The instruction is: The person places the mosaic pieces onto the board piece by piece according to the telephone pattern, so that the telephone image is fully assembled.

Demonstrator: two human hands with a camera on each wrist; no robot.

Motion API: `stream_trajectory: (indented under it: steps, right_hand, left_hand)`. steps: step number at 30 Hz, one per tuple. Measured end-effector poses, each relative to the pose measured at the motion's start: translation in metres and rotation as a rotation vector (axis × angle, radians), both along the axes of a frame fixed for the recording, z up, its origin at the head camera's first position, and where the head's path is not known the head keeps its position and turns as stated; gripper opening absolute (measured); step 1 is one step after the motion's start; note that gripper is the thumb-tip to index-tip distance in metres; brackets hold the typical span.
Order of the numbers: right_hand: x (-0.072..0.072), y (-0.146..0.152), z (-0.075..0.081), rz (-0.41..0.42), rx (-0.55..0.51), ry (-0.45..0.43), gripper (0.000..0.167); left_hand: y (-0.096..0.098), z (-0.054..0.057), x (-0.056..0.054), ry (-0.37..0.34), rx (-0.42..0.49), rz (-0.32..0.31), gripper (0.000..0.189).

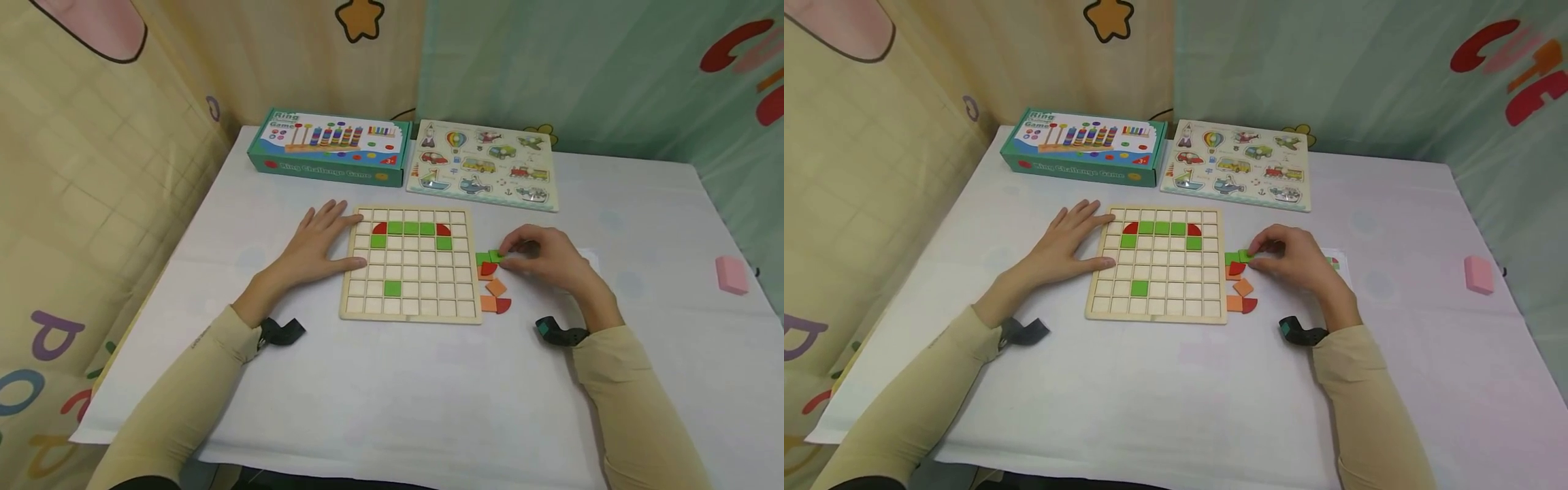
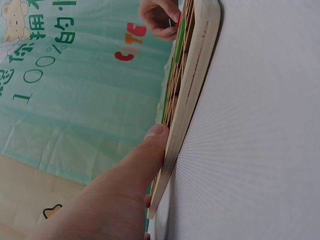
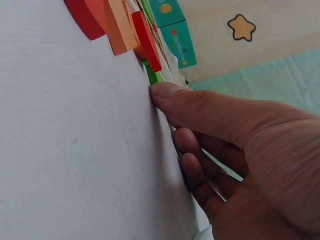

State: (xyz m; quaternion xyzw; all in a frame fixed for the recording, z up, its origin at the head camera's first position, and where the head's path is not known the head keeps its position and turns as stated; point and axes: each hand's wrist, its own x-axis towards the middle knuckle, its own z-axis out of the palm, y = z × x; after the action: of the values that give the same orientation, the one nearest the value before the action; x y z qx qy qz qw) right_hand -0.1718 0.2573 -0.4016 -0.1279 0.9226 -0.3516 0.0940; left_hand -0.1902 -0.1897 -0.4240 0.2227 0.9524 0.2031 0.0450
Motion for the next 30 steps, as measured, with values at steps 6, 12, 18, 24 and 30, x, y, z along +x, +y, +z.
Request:
stream_trajectory:
  steps: [6,12,18,24,30]
  right_hand:
    - [0.001,-0.002,0.000,-0.001,-0.015,0.016,0.033]
    - [0.003,-0.005,0.001,-0.013,0.003,0.058,0.032]
    - [0.005,-0.008,-0.002,-0.061,0.024,0.097,0.022]
    - [0.004,-0.016,-0.001,-0.152,-0.040,0.182,0.029]
    - [0.014,-0.042,0.006,-0.155,-0.151,0.163,0.031]
  left_hand:
    - [0.000,0.000,0.001,0.006,0.000,0.001,0.091]
    - [-0.001,-0.002,0.000,0.009,-0.001,-0.006,0.091]
    - [-0.001,-0.002,0.000,0.005,-0.003,-0.005,0.091]
    - [0.000,-0.002,0.000,0.010,-0.001,-0.004,0.091]
    - [-0.001,-0.002,-0.001,0.008,0.004,-0.007,0.091]
